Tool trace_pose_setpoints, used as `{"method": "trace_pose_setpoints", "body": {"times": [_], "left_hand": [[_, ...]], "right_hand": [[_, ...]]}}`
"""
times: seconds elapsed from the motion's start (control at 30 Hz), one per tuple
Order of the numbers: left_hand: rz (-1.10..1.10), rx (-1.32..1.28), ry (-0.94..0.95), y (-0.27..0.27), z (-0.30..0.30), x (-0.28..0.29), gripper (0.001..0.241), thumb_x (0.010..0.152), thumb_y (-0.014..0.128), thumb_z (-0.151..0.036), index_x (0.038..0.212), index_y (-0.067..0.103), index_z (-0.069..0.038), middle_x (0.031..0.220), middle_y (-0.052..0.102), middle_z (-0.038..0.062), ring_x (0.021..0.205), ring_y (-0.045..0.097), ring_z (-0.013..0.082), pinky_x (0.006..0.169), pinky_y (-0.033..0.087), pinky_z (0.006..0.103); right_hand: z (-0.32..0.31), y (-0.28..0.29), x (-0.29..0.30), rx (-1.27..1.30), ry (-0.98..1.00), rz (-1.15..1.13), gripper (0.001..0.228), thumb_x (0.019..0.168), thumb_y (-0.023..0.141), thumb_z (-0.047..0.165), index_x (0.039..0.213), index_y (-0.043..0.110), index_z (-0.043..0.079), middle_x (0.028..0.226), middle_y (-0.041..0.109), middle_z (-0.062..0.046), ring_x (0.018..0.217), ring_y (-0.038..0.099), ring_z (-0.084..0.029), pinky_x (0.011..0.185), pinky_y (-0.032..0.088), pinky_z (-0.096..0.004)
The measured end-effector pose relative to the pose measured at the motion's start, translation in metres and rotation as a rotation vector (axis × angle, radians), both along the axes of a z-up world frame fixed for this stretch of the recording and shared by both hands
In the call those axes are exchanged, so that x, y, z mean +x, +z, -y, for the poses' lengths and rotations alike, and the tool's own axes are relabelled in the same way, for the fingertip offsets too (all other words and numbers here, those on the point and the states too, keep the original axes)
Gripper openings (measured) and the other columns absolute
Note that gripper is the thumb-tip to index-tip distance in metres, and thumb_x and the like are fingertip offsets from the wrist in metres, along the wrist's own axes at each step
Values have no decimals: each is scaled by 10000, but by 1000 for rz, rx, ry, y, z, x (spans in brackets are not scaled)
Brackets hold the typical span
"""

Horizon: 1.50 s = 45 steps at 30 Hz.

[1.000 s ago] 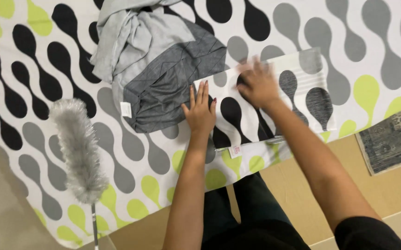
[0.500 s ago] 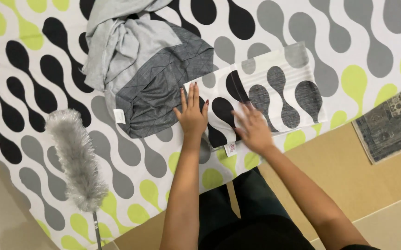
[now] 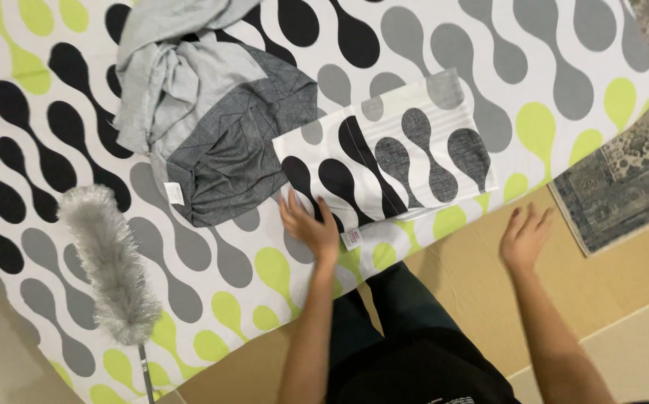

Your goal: Folding several patterned pillowcases on a bed and stacking them neatly.

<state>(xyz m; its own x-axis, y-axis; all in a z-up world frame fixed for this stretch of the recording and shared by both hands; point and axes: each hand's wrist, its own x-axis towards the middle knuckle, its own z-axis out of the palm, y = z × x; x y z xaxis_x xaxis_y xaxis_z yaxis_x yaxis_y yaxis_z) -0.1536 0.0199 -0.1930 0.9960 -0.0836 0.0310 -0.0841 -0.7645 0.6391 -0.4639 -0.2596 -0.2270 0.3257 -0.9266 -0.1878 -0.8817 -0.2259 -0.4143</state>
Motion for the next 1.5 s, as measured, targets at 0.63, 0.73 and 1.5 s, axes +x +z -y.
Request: {"method": "trace_pose_setpoints", "body": {"times": [0.63, 0.73, 1.5], "left_hand": [[-666, -551, -56, -1, -13, -12, 207, 950, 679, -208, 1022, 696, -15, 854, 748, 51, 756, 691, 137, 674, 538, 284], [-715, -696, -91, 64, 15, -25, 86, 952, 650, -136, 978, 681, -59, 820, 719, -13, 725, 654, 75, 651, 522, 231], [-858, -930, -139, 60, -23, -52, 665, 1006, 551, -463, 1539, 346, -122, 1469, 509, 119, 1307, 574, 255, 1057, 502, 401]], "right_hand": [[-165, 139, 177, -186, 1032, 269, 867, 841, 711, 266, 1576, 289, 85, 1644, 211, -215, 1549, 132, -422, 1227, 103, -655], [-160, 181, 200, -169, 1030, 286, 900, 799, 762, 225, 1559, 312, 51, 1634, 273, -189, 1550, 147, -408, 1210, 110, -661], [-118, 345, 179, 39, 605, 944, 416, 835, 583, -116, 1229, 678, -21, 1157, 718, -141, 1027, 631, -219, 876, 512, -340]]}}
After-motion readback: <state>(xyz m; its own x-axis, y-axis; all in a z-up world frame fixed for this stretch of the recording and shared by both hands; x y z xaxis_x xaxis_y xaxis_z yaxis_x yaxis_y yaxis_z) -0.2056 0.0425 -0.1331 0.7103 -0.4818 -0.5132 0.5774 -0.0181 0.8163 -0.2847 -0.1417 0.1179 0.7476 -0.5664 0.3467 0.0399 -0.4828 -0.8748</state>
